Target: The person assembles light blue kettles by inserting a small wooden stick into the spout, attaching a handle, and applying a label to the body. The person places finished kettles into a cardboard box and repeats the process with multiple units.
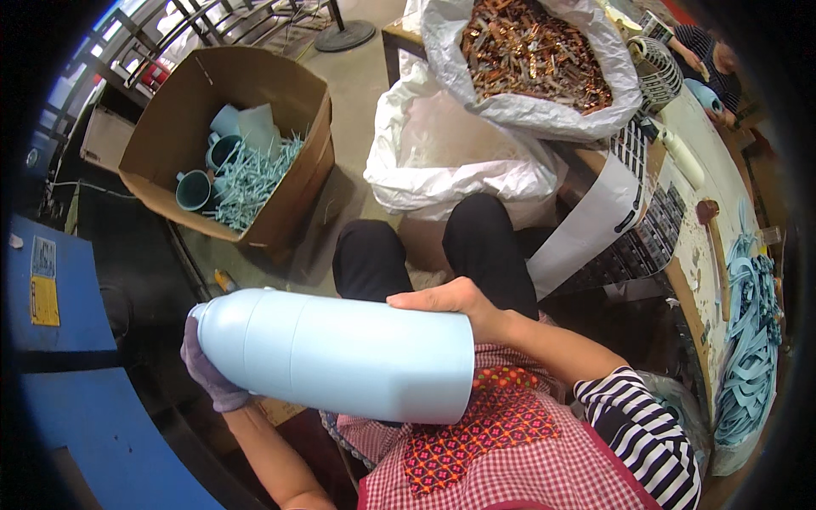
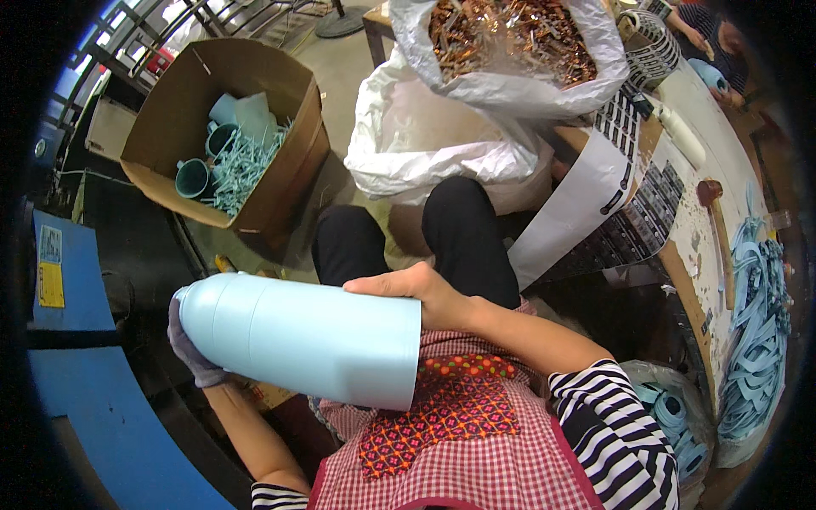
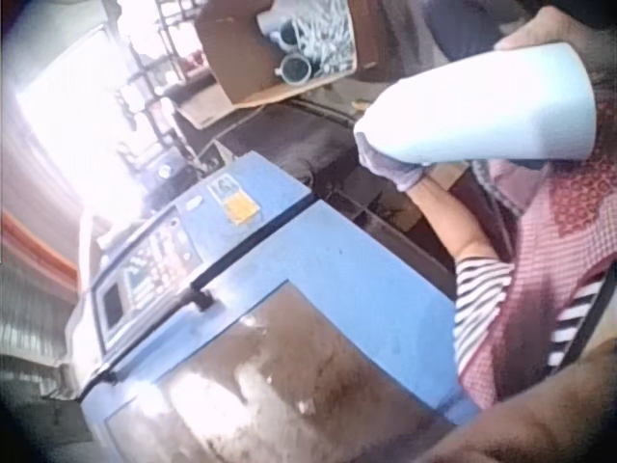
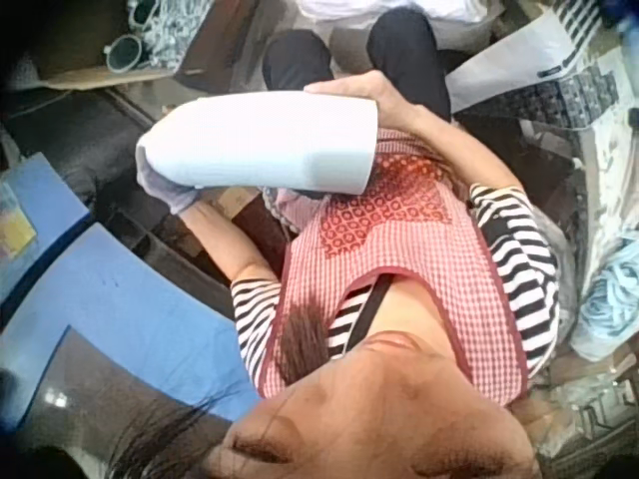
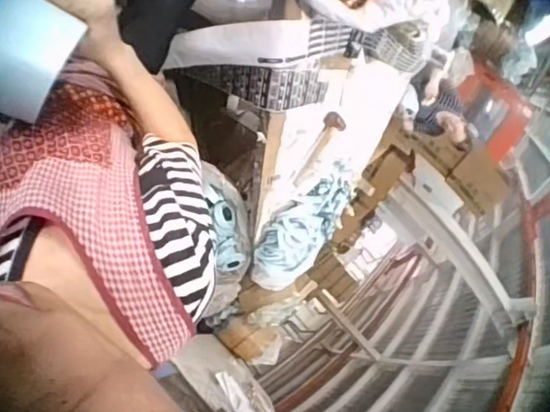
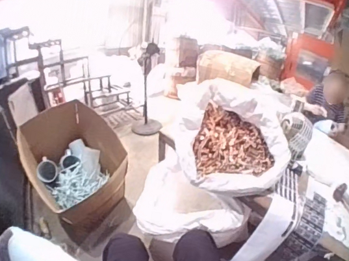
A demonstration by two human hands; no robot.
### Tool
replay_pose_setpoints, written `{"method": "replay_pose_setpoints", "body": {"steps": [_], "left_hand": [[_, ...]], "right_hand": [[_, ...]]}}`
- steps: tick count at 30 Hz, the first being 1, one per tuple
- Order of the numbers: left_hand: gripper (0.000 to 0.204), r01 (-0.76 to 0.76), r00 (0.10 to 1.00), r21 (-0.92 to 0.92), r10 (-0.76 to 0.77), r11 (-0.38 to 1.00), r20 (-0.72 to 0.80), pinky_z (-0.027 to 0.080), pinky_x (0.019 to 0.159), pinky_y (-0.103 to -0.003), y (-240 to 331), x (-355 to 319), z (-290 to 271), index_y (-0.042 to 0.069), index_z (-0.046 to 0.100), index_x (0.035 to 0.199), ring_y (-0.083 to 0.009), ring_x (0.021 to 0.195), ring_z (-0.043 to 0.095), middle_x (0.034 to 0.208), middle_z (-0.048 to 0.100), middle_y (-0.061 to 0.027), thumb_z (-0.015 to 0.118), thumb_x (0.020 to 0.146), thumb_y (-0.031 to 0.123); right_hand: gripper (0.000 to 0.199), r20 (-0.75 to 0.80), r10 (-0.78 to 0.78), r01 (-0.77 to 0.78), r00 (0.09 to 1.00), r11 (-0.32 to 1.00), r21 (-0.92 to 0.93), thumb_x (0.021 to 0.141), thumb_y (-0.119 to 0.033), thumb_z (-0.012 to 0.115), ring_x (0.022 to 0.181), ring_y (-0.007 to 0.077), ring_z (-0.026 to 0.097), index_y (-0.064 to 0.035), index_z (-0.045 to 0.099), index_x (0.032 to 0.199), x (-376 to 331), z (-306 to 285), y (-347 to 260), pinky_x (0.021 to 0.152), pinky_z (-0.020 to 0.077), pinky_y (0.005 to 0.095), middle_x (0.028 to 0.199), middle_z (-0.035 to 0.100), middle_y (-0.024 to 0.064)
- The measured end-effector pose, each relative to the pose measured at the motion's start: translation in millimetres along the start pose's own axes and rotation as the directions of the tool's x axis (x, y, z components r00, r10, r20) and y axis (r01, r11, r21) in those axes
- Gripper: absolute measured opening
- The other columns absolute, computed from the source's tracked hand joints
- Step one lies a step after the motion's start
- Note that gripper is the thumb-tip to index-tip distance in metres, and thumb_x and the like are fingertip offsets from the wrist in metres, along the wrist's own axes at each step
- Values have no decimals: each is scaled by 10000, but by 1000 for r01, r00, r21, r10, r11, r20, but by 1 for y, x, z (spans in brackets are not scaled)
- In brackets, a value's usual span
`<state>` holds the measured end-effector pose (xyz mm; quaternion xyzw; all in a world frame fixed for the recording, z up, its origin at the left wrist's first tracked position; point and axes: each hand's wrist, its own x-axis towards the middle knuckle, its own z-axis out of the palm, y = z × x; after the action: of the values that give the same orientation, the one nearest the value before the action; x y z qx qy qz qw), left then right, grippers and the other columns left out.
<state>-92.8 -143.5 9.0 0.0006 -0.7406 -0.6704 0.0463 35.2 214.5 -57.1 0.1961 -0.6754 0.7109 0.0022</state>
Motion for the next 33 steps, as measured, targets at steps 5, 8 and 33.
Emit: {"method": "replay_pose_setpoints", "body": {"steps": [5,8,33], "left_hand": [[423,-406,912,58,408,912,-32,575,849,-409,42,45,-26,-29,670,1131,-277,940,697,1060,716,-164,460,1056,331],[448,-477,789,234,530,847,-310,595,871,-421,76,91,-20,-37,593,1321,-281,1143,639,1278,638,-205,553,1062,326],[502,-109,994,-530,90,841,-60,494,1060,-471,23,41,-64,47,527,1386,-283,1226,600,1393,581,-144,398,1092,433]], "right_hand": [[662,123,-7,59,992,901,-430,841,-131,781,1236,307,611,-109,542,1458,37,-53,13,1054,481,395,1376,629,149],[269,-471,75,-333,879,804,-493,913,-188,699,886,238,717,-41,743,1134,54,-131,45,815,551,352,1016,759,137],[224,-510,157,-521,846,451,-725,893,-273,695,860,344,708,-52,682,923,97,-200,85,779,539,452,881,728,163]]}}
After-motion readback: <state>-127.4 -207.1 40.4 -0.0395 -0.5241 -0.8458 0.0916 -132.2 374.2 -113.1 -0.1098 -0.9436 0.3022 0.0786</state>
